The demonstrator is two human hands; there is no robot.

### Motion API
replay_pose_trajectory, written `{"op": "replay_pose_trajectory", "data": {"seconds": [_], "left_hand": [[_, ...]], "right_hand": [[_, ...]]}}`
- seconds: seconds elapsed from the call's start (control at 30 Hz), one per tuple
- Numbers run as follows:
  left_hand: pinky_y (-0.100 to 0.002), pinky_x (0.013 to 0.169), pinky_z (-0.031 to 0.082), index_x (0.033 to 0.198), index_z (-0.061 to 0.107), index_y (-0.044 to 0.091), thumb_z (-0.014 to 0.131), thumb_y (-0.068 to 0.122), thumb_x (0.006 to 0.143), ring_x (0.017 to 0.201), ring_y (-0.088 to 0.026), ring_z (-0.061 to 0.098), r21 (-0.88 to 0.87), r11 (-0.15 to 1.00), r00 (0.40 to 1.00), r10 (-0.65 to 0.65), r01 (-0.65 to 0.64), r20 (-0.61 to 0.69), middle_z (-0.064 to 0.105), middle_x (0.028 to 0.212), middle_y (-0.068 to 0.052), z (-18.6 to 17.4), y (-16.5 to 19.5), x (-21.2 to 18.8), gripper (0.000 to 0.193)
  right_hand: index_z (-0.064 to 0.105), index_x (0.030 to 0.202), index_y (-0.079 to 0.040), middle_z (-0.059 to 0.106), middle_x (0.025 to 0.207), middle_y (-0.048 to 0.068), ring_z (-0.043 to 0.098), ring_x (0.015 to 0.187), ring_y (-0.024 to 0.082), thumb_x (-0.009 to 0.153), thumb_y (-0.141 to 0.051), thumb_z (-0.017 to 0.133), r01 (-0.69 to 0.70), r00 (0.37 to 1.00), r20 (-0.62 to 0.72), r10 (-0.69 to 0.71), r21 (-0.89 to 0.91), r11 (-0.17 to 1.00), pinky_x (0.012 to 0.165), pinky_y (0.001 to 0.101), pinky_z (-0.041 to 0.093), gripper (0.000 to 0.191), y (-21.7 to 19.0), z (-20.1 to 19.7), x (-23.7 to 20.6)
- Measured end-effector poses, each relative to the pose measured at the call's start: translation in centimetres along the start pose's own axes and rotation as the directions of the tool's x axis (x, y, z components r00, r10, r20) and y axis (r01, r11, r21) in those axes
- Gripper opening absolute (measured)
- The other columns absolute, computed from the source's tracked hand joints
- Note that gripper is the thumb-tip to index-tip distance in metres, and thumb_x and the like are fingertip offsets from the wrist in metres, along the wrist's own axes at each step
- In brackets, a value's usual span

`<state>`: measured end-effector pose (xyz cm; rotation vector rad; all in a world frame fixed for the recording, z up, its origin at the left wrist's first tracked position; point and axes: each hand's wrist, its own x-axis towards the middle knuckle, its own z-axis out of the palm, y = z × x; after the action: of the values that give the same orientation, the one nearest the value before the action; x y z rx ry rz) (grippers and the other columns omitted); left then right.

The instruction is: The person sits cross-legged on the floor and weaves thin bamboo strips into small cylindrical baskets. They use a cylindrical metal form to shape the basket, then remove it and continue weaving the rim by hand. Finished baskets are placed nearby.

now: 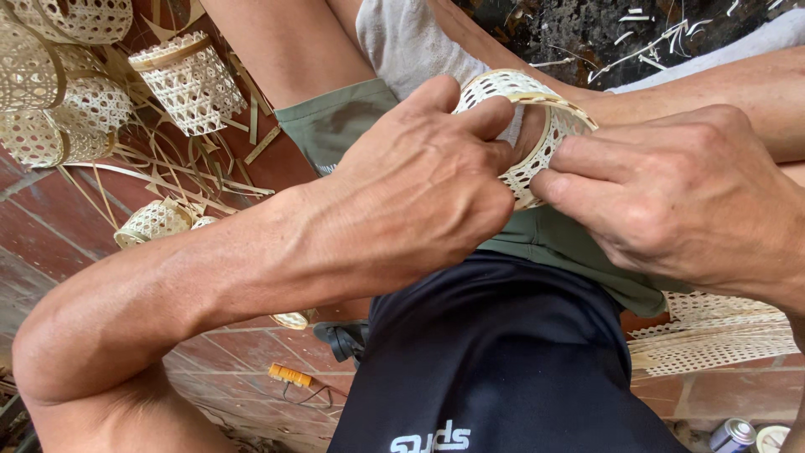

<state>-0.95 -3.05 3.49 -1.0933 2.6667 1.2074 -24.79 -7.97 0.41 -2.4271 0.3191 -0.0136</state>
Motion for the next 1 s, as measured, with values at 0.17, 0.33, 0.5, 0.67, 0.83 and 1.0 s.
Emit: {"op": "replay_pose_trajectory", "data": {"seconds": [0.17, 0.33, 0.5, 0.67, 0.83, 1.0], "left_hand": [[-0.045, 0.078, 0.035, 0.066, 0.066, 0.008, 0.068, 0.026, 0.071, 0.103, -0.023, 0.054, 0.049, 0.999, 0.990, 0.014, -0.007, -0.137, 0.069, 0.101, -0.010, 0.8, 0.5, -0.9, 0.019], [-0.048, 0.082, 0.032, 0.074, 0.067, 0.010, 0.071, 0.023, 0.076, 0.101, -0.025, 0.053, -0.088, 0.992, 0.975, -0.102, 0.086, -0.199, 0.065, 0.088, -0.005, 2.2, 1.7, -0.9, 0.014], [-0.048, 0.083, 0.032, 0.074, 0.070, 0.011, 0.071, 0.019, 0.074, 0.101, -0.023, 0.055, -0.069, 0.982, 0.960, -0.185, 0.175, -0.209, 0.068, 0.088, -0.001, 3.1, 2.0, -0.6, 0.008], [-0.048, 0.081, 0.033, 0.086, 0.073, 0.011, 0.070, 0.017, 0.076, 0.099, -0.023, 0.056, -0.037, 0.984, 0.970, -0.180, 0.176, -0.163, 0.067, 0.086, -0.001, 3.3, 1.9, -0.5, 0.012], [-0.047, 0.083, 0.033, 0.117, 0.070, 0.007, 0.068, 0.011, 0.080, 0.099, -0.024, 0.055, -0.097, 0.978, 0.955, -0.204, 0.187, -0.216, 0.064, 0.090, 0.000, 3.5, 2.7, -0.8, 0.037], [-0.050, 0.080, 0.031, 0.129, 0.067, 0.005, 0.074, 0.022, 0.084, 0.094, -0.026, 0.053, -0.128, 0.973, 0.925, -0.223, 0.193, -0.307, 0.060, 0.087, -0.001, 4.5, 3.2, -0.8, 0.049]], "right_hand": [[0.071, 0.099, -0.010, 0.061, 0.080, 0.000, 0.067, 0.072, 0.020, 0.066, -0.014, 0.069, 0.010, 1.000, -0.008, -0.010, 0.012, 1.000, 0.056, 0.0384, 0.050, 0.033, 0.2, 0.0, -0.1], [0.068, 0.094, -0.008, 0.061, 0.082, 0.002, 0.067, 0.077, 0.022, 0.069, -0.012, 0.070, 0.005, 1.000, -0.013, -0.004, 0.016, 1.000, 0.061, 0.0382, 0.052, 0.026, 0.0, 0.1, -0.5], [0.067, 0.097, -0.007, 0.060, 0.084, 0.003, 0.067, 0.079, 0.023, 0.066, -0.012, 0.069, 0.030, 0.999, -0.019, -0.030, 0.038, 0.999, 0.063, 0.0380, 0.052, 0.032, 0.2, 0.2, -0.5], [0.067, 0.097, -0.009, 0.061, 0.085, 0.003, 0.068, 0.082, 0.024, 0.066, -0.013, 0.071, -0.003, 0.999, 0.037, 0.001, 0.033, 0.999, 0.066, 0.0393, 0.053, 0.032, 0.2, 0.2, -0.4], [0.067, 0.104, -0.004, 0.066, 0.089, 0.006, 0.069, 0.083, 0.025, 0.066, -0.005, 0.070, 0.010, 0.997, -0.081, -0.004, 0.072, 0.997, 0.067, 0.0386, 0.054, 0.038, 0.1, 0.2, -1.2], [0.065, 0.105, -0.001, 0.067, 0.082, 0.012, 0.069, 0.074, 0.029, 0.078, -0.006, 0.080, -0.006, 0.983, -0.178, 0.044, 0.209, 0.978, 0.064, 0.0417, 0.052, 0.032, 0.8, 1.0, -1.9]]}}
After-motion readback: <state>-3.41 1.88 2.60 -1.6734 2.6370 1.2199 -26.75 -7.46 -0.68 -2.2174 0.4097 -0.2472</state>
